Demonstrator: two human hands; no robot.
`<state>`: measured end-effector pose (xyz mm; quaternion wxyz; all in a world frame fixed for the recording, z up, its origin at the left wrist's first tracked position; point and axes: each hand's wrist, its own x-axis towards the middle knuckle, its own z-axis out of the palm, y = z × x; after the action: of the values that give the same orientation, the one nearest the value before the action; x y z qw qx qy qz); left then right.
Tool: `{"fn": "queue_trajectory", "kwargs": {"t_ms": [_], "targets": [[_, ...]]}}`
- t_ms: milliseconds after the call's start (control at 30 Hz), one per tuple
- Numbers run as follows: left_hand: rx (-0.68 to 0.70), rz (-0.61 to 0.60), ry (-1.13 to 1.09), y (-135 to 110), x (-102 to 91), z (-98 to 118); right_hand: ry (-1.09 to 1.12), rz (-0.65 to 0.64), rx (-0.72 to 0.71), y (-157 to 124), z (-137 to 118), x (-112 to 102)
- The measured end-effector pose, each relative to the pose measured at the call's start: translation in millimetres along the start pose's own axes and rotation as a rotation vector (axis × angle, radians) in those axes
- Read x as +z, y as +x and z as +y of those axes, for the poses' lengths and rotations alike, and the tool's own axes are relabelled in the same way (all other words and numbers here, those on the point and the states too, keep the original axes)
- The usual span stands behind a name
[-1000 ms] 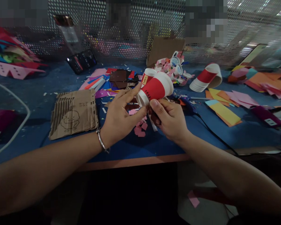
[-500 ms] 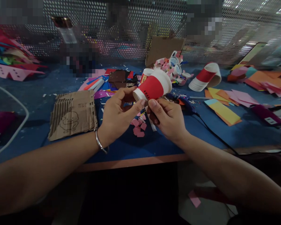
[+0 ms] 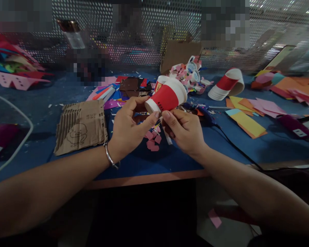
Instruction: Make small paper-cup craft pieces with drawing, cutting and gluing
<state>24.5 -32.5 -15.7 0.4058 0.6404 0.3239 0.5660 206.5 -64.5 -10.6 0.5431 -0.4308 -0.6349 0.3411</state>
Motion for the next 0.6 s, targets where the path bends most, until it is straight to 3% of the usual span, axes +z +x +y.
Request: {"fn": "queue_trajectory", "kwargs": {"t_ms": [433,600], "targets": [[0.044,0.014,0.049,-1.3,0.7,-4.0,-0.019,-0.006,-0.006,-2.0,1.4,-0.1],[0.060,-0.043,-0.012,-0.6,0.0,-7.8,-0.068,0.006,-0.054,-1.1,-1.9,0.3]]}}
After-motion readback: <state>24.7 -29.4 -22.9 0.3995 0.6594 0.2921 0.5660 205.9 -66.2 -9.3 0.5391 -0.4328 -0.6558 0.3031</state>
